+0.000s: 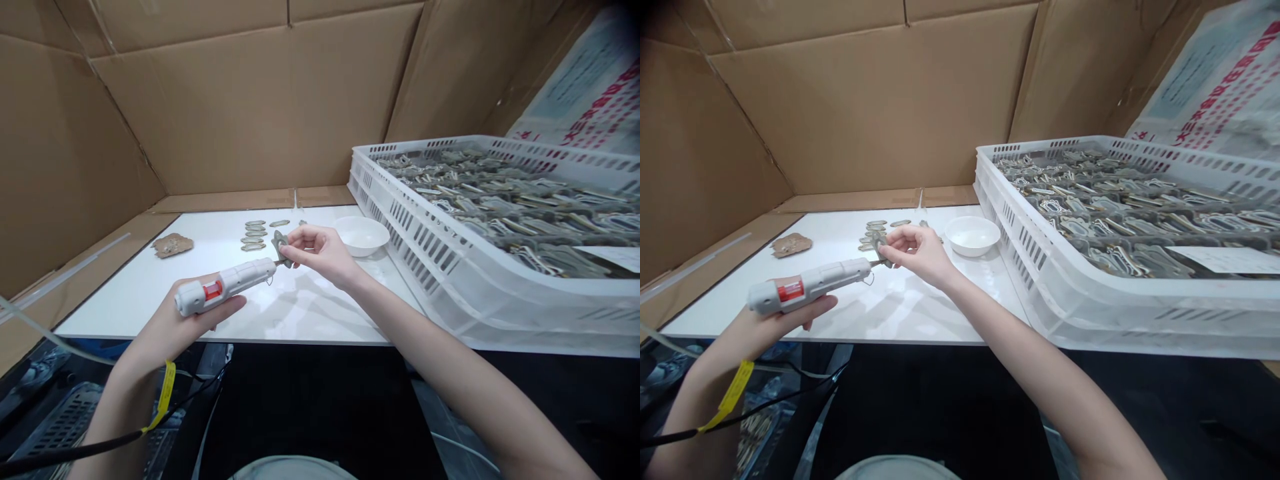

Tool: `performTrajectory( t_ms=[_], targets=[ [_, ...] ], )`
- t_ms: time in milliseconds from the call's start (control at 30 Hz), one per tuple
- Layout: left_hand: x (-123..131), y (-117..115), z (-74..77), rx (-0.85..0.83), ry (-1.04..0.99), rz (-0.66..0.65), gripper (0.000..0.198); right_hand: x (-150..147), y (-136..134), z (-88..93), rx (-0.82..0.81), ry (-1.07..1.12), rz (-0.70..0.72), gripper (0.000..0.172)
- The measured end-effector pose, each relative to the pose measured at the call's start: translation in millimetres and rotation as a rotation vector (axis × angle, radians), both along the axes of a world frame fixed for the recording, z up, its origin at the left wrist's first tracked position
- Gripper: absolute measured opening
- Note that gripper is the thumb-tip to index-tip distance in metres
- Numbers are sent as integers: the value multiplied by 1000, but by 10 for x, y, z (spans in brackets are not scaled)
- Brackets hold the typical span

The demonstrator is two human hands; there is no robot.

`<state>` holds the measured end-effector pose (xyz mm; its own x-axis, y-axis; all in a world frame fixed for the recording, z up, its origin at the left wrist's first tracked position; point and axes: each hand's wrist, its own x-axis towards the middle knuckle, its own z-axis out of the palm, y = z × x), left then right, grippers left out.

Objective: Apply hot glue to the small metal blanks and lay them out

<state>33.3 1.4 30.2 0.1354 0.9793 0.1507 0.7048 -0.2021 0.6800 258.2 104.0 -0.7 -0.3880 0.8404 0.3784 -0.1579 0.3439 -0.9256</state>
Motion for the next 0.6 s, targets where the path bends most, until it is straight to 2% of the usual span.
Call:
performTrajectory(
  t_ms=[600],
  targets=[
    [30, 3, 20, 16, -14, 21, 28, -12, 2, -2, 13, -12, -15, 30]
  ],
)
